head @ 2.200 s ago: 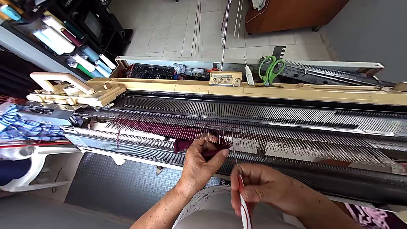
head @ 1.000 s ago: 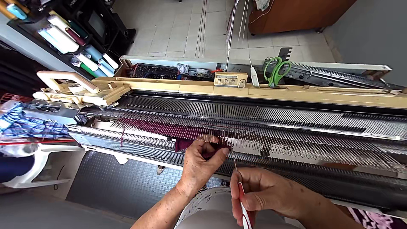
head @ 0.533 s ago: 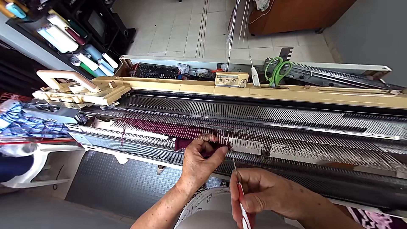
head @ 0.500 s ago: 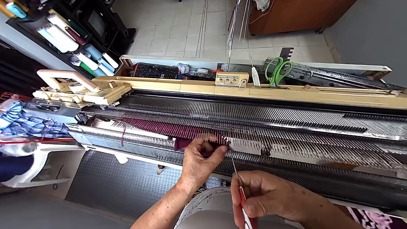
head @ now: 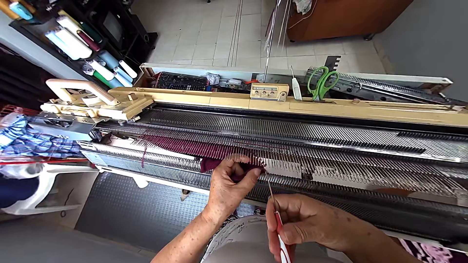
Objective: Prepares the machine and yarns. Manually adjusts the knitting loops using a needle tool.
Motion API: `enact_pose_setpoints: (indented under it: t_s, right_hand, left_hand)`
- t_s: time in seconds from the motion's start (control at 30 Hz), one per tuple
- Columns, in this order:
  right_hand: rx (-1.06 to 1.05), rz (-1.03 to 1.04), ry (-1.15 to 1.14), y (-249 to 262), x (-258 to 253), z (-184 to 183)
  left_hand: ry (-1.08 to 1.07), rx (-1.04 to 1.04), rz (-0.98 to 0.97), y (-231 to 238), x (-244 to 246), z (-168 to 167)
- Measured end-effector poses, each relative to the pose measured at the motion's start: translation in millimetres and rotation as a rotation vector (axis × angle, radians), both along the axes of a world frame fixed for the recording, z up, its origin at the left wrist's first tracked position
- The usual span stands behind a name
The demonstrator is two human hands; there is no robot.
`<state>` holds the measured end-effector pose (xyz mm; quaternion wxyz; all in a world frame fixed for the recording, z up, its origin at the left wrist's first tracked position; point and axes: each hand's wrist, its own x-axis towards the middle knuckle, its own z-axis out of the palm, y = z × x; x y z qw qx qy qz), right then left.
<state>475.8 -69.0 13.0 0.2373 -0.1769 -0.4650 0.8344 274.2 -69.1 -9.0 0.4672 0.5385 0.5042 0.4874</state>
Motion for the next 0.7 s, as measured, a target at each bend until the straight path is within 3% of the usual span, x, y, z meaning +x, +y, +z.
enact_pose_setpoints:
  t_s: [0.13,0.43,0.6,0.7]
  right_hand:
    - [-0.098,-0.050,-0.066,25.6,-13.4,-18.8]
    - [-0.023,0.013,0.007,-6.8,-2.5,8.7]
    - [-0.078,-0.041,-0.068,24.7,-15.3,-16.8]
    - [-0.024,-0.035,-0.042,15.5,-14.6,-8.4]
  left_hand:
    - [-0.035,-0.008,-0.034,1.4,-6.5,-2.0]
    - [0.008,0.033,0.008,0.5,-1.7,-0.3]
    - [-0.049,-0.011,-0.038,3.3,-13.4,-3.2]
    - [-0.051,-0.013,-0.040,3.8,-14.1,-1.3]
